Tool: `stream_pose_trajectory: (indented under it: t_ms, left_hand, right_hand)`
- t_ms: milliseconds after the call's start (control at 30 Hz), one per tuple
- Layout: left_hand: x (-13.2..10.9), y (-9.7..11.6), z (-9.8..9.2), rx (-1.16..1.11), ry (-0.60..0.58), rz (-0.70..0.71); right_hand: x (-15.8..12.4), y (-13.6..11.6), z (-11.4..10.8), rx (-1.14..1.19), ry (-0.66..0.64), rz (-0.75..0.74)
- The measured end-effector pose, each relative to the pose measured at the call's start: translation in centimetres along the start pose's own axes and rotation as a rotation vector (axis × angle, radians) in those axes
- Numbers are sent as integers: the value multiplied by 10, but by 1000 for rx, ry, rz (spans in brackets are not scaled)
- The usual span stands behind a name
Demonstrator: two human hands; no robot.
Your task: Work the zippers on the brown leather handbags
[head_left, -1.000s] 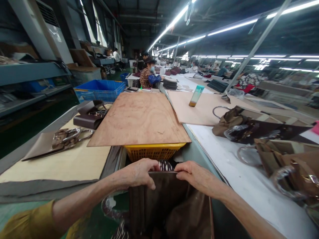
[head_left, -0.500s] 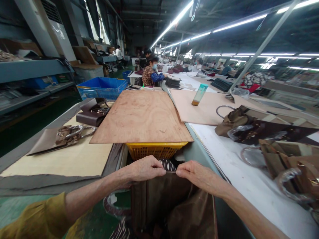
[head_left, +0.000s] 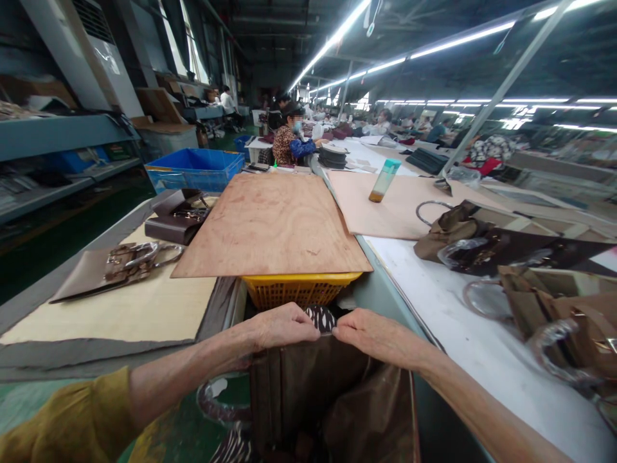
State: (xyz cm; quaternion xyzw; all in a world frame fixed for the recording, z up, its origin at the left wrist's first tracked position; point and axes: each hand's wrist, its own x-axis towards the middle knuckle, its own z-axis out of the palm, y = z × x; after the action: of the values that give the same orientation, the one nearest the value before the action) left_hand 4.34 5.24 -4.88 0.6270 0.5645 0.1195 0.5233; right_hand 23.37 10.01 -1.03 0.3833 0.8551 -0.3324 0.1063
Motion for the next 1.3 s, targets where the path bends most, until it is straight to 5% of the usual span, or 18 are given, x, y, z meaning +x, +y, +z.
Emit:
stream_pose_trajectory:
  t_ms: [333, 767, 1100, 1300]
  left_hand:
    - [2, 6, 6, -30, 20, -122]
    - [3, 6, 8, -5, -28, 136]
    - [-21, -12, -14, -219, 11, 38]
    - [-34, -24, -6, -359, -19, -61]
  right_hand:
    - [1, 4, 6, -11, 2, 18]
    - [2, -4, 15, 54, 38, -139]
    - [6, -2, 17, 116, 26, -38]
    - [8, 2, 22, 156, 14, 10]
